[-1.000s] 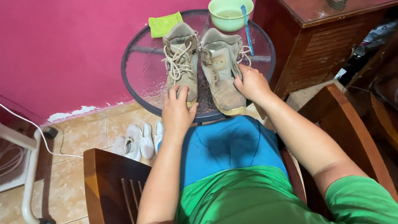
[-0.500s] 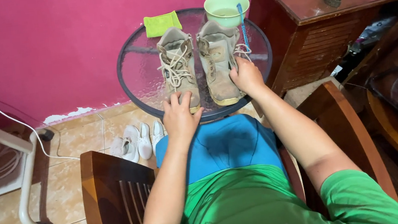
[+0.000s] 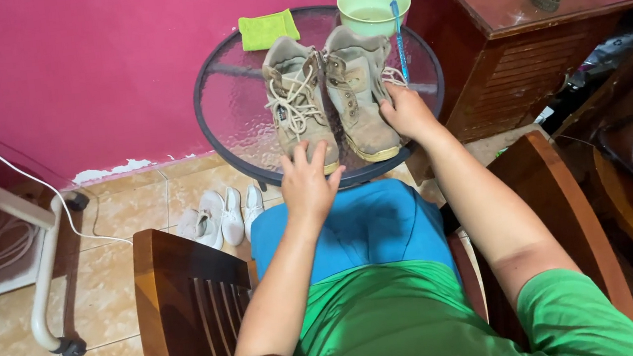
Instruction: The person unties the laces of a pair of hiking boots placed on a glass table. They pull the laces through the eyelets and remove them from the boots, then place the boots back on the table.
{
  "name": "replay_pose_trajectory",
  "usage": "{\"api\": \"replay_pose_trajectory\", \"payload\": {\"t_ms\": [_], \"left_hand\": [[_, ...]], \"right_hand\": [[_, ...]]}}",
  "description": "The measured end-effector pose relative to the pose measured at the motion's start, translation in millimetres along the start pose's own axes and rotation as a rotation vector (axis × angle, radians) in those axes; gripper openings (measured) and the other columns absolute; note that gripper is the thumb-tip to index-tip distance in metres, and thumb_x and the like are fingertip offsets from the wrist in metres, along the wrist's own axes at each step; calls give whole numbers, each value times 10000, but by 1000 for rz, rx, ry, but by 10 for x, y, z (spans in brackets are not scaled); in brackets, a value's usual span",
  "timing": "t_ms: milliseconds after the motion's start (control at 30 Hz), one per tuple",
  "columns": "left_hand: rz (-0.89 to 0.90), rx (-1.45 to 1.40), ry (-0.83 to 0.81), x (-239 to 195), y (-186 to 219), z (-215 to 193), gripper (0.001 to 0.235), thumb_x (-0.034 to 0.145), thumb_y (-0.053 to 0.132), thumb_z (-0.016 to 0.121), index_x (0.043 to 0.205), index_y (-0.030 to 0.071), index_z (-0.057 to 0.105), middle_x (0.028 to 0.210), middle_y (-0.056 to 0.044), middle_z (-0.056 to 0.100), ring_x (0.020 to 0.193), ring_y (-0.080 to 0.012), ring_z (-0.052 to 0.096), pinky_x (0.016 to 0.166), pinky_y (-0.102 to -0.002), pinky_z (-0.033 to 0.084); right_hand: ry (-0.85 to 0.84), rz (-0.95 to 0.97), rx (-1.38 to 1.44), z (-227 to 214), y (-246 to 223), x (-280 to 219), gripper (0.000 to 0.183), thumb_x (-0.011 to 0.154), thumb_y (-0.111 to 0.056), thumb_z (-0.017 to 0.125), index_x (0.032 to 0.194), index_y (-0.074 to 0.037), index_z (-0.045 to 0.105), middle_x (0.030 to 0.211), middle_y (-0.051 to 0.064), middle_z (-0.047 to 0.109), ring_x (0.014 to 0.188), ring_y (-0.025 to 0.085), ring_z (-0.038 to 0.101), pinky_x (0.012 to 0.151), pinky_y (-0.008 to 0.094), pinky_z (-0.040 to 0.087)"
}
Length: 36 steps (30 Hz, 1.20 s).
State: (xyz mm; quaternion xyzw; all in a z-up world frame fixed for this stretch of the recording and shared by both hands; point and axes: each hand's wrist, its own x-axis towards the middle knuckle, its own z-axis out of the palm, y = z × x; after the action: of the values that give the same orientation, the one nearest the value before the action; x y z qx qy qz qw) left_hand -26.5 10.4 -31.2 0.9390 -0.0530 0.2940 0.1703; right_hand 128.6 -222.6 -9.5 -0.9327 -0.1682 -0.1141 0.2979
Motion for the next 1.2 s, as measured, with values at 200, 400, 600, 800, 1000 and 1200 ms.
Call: {"api": "replay_pose_trajectory", "payload": {"t_ms": [200, 400, 600, 800, 1000, 1200], "left_hand": [[73, 10, 3, -10, -13, 24, 612, 813, 540, 776, 1308, 221, 608, 1294, -103, 535, 1057, -417, 593, 803, -536, 612], [58, -222, 12, 350, -392, -161, 421, 948, 399, 665, 1288, 157, 612, 1197, -120, 600, 1004, -430, 664, 811, -529, 573], [92, -244, -222, 642, -1095, -269, 481, 875, 232, 707, 1308, 104, 541, 1165, -139, 559, 1038, -417, 682, 860, -503, 579], [215, -71, -535, 550, -1098, -572, 544, 873, 307, 676, 1373, 143, 540, 1250, -150, 602, 1157, -429, 659, 953, -558, 553], [248, -145, -401, 547, -1165, -367, 552, 925, 298, 658, 1428, 122, 512, 1264, -160, 611, 1178, -405, 646, 966, -505, 551], [212, -430, -361, 512, -1050, -477, 630, 946, 161, 657, 1508, -4, 425, 1411, -281, 522, 1320, -483, 521, 1096, -554, 450]], "right_hand": [[-15, 97, 43, -101, -164, -97, 537, 979, -325, 624, 1420, -21, 597, 1314, 278, 657, 1261, 460, 594, 1079, 569, 478], [403, -253, 91, -105, -472, -180, 432, 905, -132, 760, 1287, 33, 646, 1245, 249, 603, 1184, 485, 586, 1031, 546, 465], [269, -444, 273, 159, -1014, -131, 224, 872, -84, 740, 1096, -89, 757, 957, 95, 723, 918, 304, 709, 823, 407, 557], [128, -280, 67, 274, -1528, -73, 240, 816, -333, 794, 886, -118, 713, 717, 53, 688, 746, 306, 724, 675, 450, 581], [111, -234, -155, 651, -1423, 176, 324, 799, -428, 776, 800, -156, 601, 736, 58, 658, 799, 345, 733, 674, 491, 574], [212, -410, 0, 751, -1267, 101, 96, 935, -235, 694, 919, -141, 701, 767, 69, 653, 822, 330, 716, 725, 431, 578]]}}
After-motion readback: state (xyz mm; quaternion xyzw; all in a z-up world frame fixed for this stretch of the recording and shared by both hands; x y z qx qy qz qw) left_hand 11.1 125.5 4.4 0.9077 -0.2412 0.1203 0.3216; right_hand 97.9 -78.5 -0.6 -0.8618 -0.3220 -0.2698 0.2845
